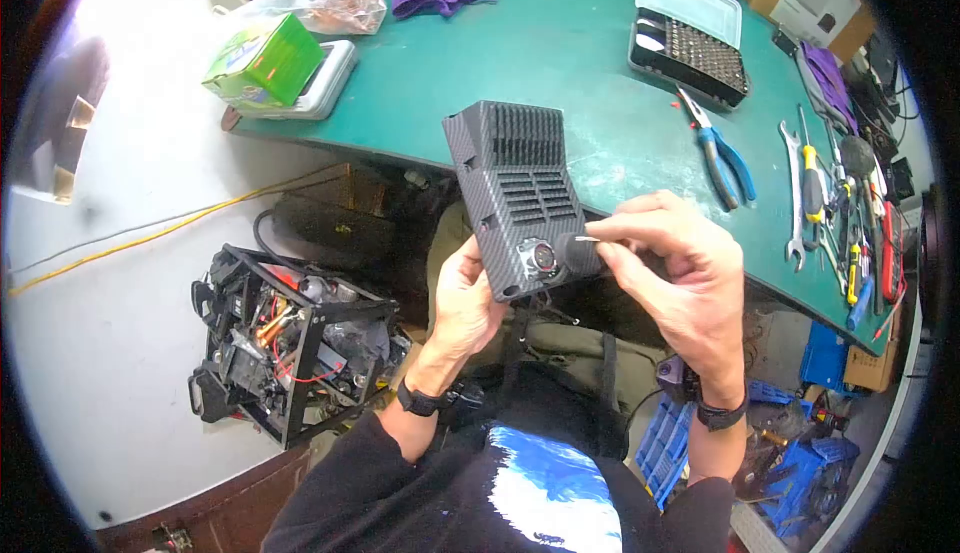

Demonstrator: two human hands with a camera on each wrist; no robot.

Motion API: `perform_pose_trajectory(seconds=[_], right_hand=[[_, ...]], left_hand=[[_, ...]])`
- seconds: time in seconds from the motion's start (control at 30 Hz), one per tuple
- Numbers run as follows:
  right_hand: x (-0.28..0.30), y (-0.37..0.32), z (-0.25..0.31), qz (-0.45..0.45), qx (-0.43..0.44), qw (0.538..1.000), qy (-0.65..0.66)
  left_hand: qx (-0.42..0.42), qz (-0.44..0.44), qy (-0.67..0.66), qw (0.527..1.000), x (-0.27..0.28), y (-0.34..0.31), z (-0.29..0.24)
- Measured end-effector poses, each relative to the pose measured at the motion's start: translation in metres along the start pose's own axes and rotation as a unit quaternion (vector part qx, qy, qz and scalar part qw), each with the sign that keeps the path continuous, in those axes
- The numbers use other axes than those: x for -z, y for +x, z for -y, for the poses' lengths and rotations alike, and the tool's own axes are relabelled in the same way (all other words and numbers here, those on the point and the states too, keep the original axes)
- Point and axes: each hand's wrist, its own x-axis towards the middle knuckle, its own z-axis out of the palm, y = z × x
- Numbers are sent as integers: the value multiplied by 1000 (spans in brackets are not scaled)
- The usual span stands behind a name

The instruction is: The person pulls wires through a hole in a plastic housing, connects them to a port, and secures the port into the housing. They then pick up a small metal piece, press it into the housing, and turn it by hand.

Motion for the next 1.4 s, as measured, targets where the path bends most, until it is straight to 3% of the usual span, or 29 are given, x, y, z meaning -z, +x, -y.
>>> perform_pose_trajectory(seconds=[0.03, 0.1, 0.17, 0.33, 1.07, 1.17, 1.33, 1.4], right_hand=[[-7, 2, 2, 2, 2, 1000, 3], [-17, 6, 5, -14, -96, 991, 89], [-17, 10, -2, 3, -58, 996, 67], [-13, 18, -1, 70, 36, 996, -44], [-15, 23, 6, 102, 18, 990, -97], [-17, 23, 5, 98, 7, 992, -73], [-22, 19, -6, 75, -124, 985, 93], [-24, 18, -5, 61, -115, 989, 69]], left_hand=[[-3, 4, 13, 1000, -2, 0, -1], [-10, 10, -20, 1000, -4, 2, -2], [10, 61, -30, 998, 0, 3, -1], [19, 85, -6, 996, 5, 3, -1], [8, 83, 36, 996, 1, 2, -3], [11, 86, 32, 996, 3, 2, -3], [3, 90, 19, 996, 0, 2, -2], [1, 84, 14, 996, -1, 2, -1]])
